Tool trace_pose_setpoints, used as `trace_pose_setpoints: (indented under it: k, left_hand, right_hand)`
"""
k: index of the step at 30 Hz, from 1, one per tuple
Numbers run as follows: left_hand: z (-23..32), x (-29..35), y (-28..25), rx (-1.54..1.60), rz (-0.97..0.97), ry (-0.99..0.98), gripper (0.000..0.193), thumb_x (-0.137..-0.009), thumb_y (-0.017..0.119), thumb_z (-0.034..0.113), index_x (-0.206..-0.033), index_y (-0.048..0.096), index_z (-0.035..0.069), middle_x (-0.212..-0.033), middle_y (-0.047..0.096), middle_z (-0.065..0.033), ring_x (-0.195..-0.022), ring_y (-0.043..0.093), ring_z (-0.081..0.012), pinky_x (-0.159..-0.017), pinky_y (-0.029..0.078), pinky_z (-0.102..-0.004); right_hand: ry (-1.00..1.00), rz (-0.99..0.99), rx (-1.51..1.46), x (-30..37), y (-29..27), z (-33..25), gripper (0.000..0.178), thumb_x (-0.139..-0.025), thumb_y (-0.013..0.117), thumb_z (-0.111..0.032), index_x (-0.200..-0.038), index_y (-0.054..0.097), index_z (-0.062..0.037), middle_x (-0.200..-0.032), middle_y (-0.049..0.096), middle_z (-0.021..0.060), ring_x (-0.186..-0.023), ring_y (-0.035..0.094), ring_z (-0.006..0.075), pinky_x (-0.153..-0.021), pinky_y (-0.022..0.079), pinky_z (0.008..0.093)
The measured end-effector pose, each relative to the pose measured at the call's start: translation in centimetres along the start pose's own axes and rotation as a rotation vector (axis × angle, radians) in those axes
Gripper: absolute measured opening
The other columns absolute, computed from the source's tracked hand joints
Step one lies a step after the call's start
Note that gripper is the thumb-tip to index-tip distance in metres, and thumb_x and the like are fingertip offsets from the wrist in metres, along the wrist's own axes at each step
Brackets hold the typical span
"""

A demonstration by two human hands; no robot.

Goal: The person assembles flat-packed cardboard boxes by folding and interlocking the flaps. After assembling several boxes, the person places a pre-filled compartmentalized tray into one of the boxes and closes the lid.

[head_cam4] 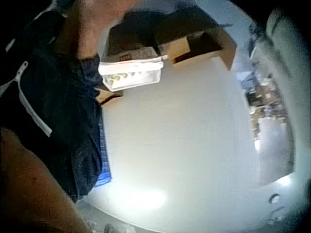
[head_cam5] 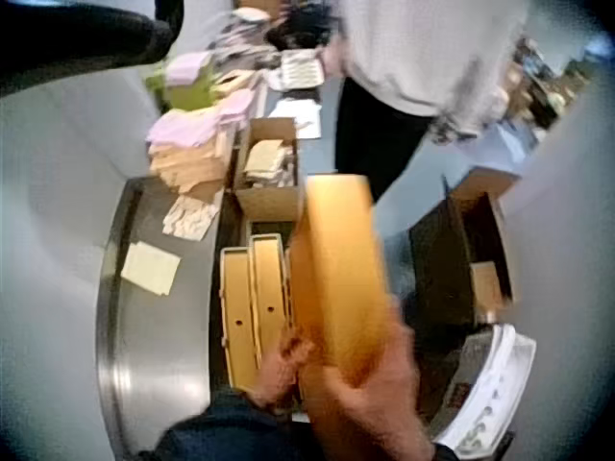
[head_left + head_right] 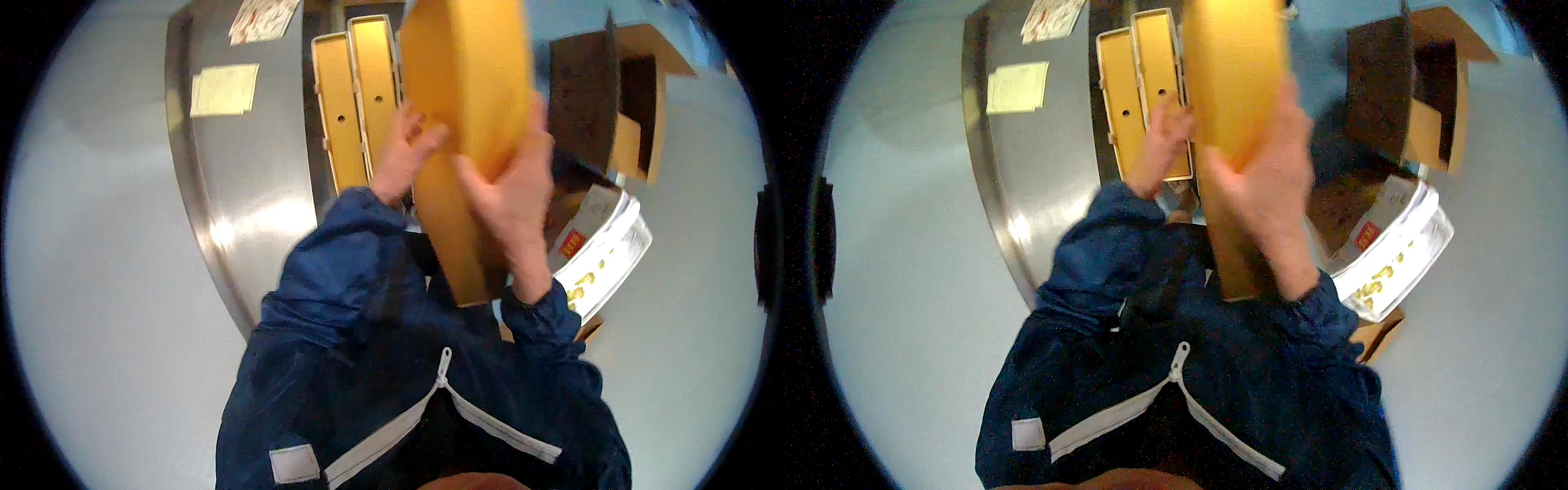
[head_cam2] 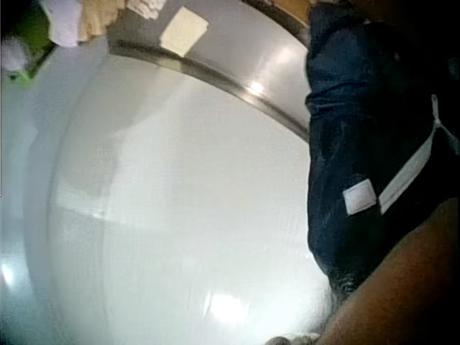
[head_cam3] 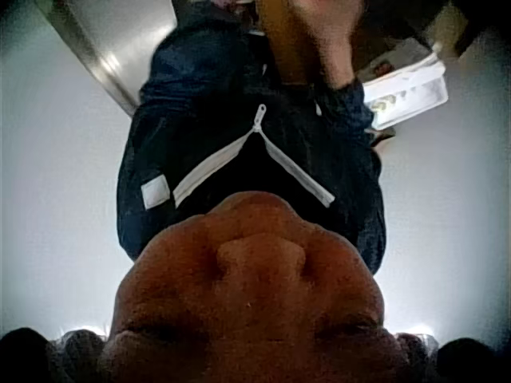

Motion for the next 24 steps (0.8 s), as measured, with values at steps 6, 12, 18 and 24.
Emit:
trace_pose_setpoints:
  k: [6, 12, 18, 24]
  left_hand:
    - [8.7, 1.7, -0.9, -0.291, 0.074, 0.018, 0.050, -0.076, 0.071, 0.015, -0.118, 0.047, 0.001, -0.103, 0.060, -0.0083, -0.091, 0.059, -0.0173, -0.080, 0.048, -0.0299]
    - [10.4, 2.9, 0.0, -0.772, 0.304, 0.037, 0.084, -0.070, 0.076, 0.019, -0.134, 0.024, 0.002, -0.116, 0.050, -0.0134, -0.102, 0.053, -0.0211, -0.087, 0.044, -0.0326]
    - [10.0, 2.5, -2.8, -0.805, 0.328, 0.019, 0.083, -0.072, 0.072, 0.015, -0.137, 0.022, 0.002, -0.110, 0.053, -0.0120, -0.096, 0.054, -0.0206, -0.085, 0.043, -0.0303]
    - [8.2, 2.8, -6.0, -0.581, 0.361, -0.007, 0.078, -0.075, 0.066, 0.008, -0.139, 0.021, 0.004, -0.112, 0.052, -0.0112, -0.098, 0.053, -0.0202, -0.086, 0.043, -0.0304]
  right_hand:
    - [-0.125, -0.193, -0.299, 4.5, 3.3, -2.4, 0.080, -0.073, 0.061, -0.023, -0.136, 0.021, 0.0069, -0.139, 0.025, 0.0283, -0.129, 0.027, 0.0405, -0.105, 0.027, 0.0435]
    - [-0.166, -0.213, -0.534, 6.9, 4.0, -1.5, 0.075, -0.076, 0.061, -0.028, -0.135, 0.026, 0.0033, -0.138, 0.028, 0.0248, -0.130, 0.026, 0.0393, -0.104, 0.026, 0.0467]
    - [0.045, 0.009, -0.718, 8.8, 6.6, 7.4, 0.057, -0.078, 0.061, -0.020, -0.127, 0.042, 0.0011, -0.128, 0.044, 0.0196, -0.121, 0.040, 0.0344, -0.100, 0.034, 0.0401]
    - [1.008, -0.353, -0.691, 20.3, 17.2, 22.1, 0.058, -0.084, 0.053, -0.029, -0.128, 0.039, 0.0059, -0.130, 0.042, 0.0240, -0.122, 0.039, 0.0338, -0.101, 0.031, 0.0361]
Point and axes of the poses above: each hand's wrist, its own x-axis away from the middle knuckle, its own y-axis out of the palm, z = x × y, the point moved 3 cm from there along -x, towards the middle knuckle
